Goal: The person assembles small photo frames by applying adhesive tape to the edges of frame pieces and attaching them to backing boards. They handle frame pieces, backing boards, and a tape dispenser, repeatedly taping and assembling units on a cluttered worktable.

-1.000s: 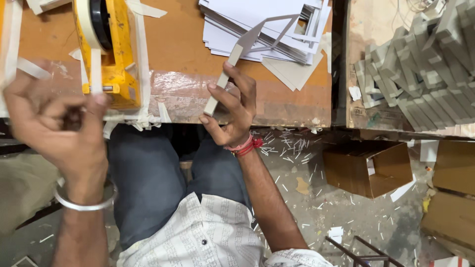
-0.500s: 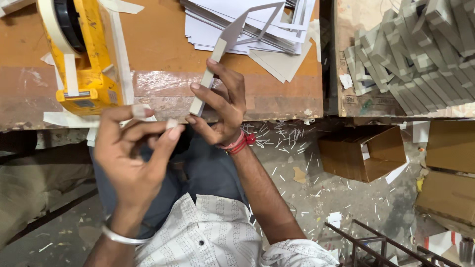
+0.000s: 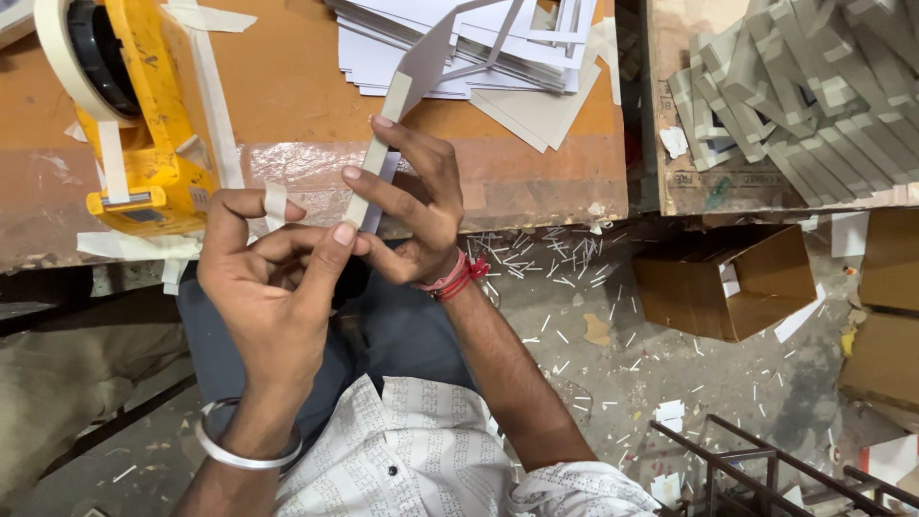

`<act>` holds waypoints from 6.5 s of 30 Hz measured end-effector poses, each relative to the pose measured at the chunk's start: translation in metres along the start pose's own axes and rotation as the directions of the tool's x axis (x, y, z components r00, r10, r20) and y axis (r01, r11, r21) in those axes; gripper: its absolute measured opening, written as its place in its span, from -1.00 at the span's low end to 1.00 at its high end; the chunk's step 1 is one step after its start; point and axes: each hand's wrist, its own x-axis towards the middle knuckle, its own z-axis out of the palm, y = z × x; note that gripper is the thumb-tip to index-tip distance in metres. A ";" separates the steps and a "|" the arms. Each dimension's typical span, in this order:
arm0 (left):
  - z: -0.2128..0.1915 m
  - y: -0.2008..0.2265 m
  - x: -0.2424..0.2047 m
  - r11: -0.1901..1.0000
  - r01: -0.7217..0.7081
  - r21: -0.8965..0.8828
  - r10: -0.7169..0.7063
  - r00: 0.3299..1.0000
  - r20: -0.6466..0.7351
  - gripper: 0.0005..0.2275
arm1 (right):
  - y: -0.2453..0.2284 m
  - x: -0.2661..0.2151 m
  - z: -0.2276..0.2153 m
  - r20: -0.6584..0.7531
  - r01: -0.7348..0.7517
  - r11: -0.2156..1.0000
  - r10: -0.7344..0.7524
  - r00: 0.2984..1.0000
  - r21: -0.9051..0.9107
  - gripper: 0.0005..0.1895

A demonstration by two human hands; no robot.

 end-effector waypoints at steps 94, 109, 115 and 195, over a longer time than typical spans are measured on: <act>0.008 -0.065 0.013 0.980 -0.013 -0.199 -0.032 0.975 -0.221 -0.68 | 0.010 -0.017 0.002 -0.108 -0.179 0.984 0.179 0.978 0.012 -0.25; -0.006 -0.022 0.004 0.911 -0.335 0.240 0.307 0.940 0.146 -0.52 | 0.008 -0.006 0.007 0.123 -0.010 0.993 0.025 0.992 -0.121 -0.47; -0.003 -0.029 0.003 0.910 -0.344 0.231 0.325 0.938 0.120 -0.48 | 0.007 -0.010 0.008 0.111 -0.011 0.993 0.024 0.994 -0.121 -0.44; -0.001 -0.044 -0.002 0.878 -0.393 0.273 0.387 0.919 0.076 -0.36 | 0.008 -0.012 -0.003 0.096 -0.068 0.998 0.069 0.993 -0.005 -0.44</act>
